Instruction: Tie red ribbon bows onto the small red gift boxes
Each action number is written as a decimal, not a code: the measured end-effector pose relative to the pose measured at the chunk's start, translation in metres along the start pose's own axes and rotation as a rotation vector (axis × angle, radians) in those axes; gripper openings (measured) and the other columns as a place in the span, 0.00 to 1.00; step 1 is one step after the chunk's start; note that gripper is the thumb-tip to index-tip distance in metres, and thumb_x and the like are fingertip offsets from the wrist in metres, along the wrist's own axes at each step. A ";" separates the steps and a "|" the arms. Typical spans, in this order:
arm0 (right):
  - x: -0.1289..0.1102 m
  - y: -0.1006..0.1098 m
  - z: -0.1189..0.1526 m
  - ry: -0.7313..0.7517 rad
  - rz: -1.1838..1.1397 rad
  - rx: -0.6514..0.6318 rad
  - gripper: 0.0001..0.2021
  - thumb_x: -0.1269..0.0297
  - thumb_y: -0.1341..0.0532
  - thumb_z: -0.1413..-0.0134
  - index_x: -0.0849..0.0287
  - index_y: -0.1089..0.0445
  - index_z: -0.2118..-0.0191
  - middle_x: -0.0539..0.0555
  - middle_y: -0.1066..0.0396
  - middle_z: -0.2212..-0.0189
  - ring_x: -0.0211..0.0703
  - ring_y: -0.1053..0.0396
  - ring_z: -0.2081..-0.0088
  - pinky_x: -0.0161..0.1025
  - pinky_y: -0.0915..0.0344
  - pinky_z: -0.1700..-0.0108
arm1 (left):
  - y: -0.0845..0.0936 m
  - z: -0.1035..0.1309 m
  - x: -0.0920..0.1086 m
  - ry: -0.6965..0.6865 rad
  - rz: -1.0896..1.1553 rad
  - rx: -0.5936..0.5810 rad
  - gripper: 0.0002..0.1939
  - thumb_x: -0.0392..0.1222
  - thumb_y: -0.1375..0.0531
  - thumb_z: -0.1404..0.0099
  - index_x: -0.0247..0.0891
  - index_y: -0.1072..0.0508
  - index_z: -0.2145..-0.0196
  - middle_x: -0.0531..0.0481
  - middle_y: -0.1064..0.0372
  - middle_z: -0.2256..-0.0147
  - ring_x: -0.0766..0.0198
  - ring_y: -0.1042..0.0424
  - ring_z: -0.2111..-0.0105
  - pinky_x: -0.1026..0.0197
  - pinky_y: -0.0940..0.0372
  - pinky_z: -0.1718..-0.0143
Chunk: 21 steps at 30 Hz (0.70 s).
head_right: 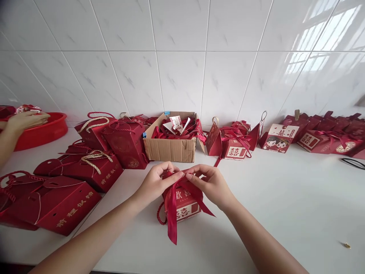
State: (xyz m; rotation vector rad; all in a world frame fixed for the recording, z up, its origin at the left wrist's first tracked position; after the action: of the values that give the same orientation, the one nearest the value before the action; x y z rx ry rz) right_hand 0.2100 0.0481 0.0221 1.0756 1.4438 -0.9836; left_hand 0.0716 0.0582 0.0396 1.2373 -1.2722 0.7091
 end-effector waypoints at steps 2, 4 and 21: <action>-0.001 0.002 0.001 0.035 0.025 0.053 0.11 0.56 0.35 0.51 0.58 0.26 0.67 0.53 0.26 0.70 0.41 0.29 0.68 0.37 0.31 0.67 | 0.000 0.000 -0.002 0.028 0.035 0.011 0.20 0.49 0.38 0.43 0.38 0.45 0.78 0.53 0.32 0.71 0.68 0.36 0.73 0.64 0.39 0.70; 0.000 0.004 0.001 0.044 0.050 0.092 0.11 0.55 0.35 0.51 0.59 0.26 0.67 0.54 0.26 0.71 0.41 0.29 0.69 0.36 0.32 0.68 | -0.001 0.000 -0.004 0.050 0.085 0.006 0.20 0.48 0.36 0.45 0.38 0.45 0.78 0.53 0.31 0.71 0.68 0.34 0.72 0.64 0.38 0.69; 0.017 0.019 0.002 -0.016 -0.153 0.243 0.12 0.58 0.31 0.58 0.61 0.30 0.74 0.47 0.33 0.82 0.28 0.44 0.85 0.29 0.48 0.85 | -0.005 0.004 -0.012 0.053 0.206 0.009 0.21 0.43 0.33 0.50 0.37 0.44 0.79 0.53 0.29 0.71 0.67 0.32 0.71 0.64 0.36 0.69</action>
State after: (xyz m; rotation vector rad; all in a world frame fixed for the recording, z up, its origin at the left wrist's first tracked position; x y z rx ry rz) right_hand 0.2276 0.0532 0.0043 1.1403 1.4352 -1.3005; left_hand 0.0726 0.0562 0.0262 1.0968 -1.3664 0.8906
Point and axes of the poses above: each hand's wrist, its own z-axis away from the middle knuckle, its own y-axis out of the back of the hand, x = y × z, the point moved 8 cm from there along -z, towards the middle knuckle
